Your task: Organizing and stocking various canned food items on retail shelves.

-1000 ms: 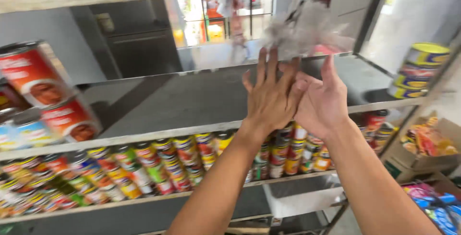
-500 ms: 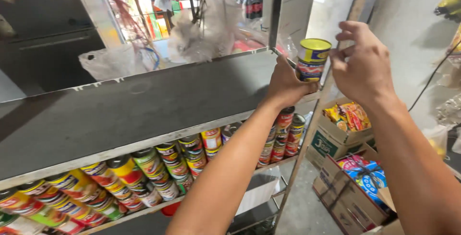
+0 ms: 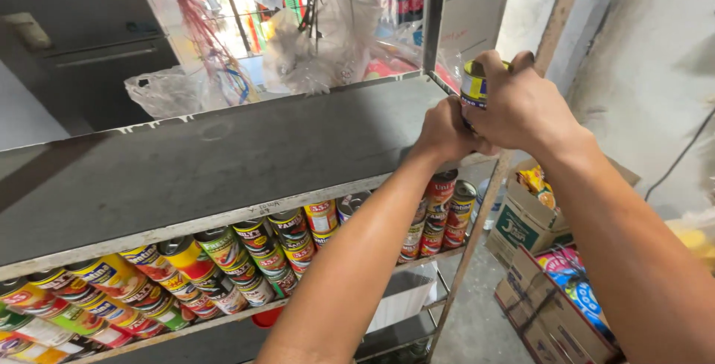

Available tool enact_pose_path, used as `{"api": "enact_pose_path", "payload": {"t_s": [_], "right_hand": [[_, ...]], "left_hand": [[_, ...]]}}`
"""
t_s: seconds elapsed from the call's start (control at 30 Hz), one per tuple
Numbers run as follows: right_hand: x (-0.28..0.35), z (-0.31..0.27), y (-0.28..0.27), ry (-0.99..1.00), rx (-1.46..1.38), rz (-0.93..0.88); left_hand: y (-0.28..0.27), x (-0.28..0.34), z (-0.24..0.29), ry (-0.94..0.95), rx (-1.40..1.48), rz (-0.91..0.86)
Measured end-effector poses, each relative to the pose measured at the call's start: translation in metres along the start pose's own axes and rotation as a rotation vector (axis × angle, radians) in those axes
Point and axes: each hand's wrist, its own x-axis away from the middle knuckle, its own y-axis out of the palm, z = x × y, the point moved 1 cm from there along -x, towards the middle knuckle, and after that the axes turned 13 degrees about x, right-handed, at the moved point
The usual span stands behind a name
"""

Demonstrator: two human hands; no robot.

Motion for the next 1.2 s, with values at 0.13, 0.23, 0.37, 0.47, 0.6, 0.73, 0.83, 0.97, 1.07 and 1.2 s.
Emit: {"api": "enact_pose_path", "payload": {"t_s": [0.13, 0.23, 0.37, 0.47, 0.6, 0.73, 0.83, 0.97, 1.07, 1.2], "right_hand": [[0.01, -0.014, -0.016, 0.051, -0.004, -0.011], [0.015, -0.023, -0.02, -0.025, -0.014, 0.037], [0.014, -0.046, -0.008, -0.185, -0.362, 0.266], [0.0, -0.064, 0.022, -0.377, -0.905, 0.304], [-0.016, -0.106, 0.046, -0.537, -1.543, 0.134], [-0.002, -0.172, 0.025, -0.49, -1.652, 0.119], [-0.001, -0.218, 0.029, -0.458, -1.899, -0.105], [0.021, -0.277, 0.021, -0.396, -1.963, -0.309], [0.043, -0.326, 0.007, -0.447, -2.004, -0.398], [0.078, -0.394, -0.002, -0.568, -2.024, -0.528]], "left_hand": [[-0.011, 0.007, -0.006, 0.062, 0.063, -0.012], [-0.035, 0.018, 0.003, 0.034, 0.035, -0.057], [-0.076, 0.034, 0.002, 0.102, 0.272, -0.056], [-0.111, 0.053, 0.006, 0.086, 0.417, -0.104], [-0.153, 0.082, 0.001, 0.194, 0.559, -0.078], [-0.182, 0.128, 0.025, 0.059, 0.331, 0.172], [-0.21, 0.162, 0.04, 0.122, 0.308, 0.405], [-0.244, 0.217, 0.054, 0.046, 0.097, 0.6], [-0.271, 0.259, 0.068, 0.042, 0.063, 0.694], [-0.307, 0.326, 0.089, -0.053, 0.04, 0.84]]}}
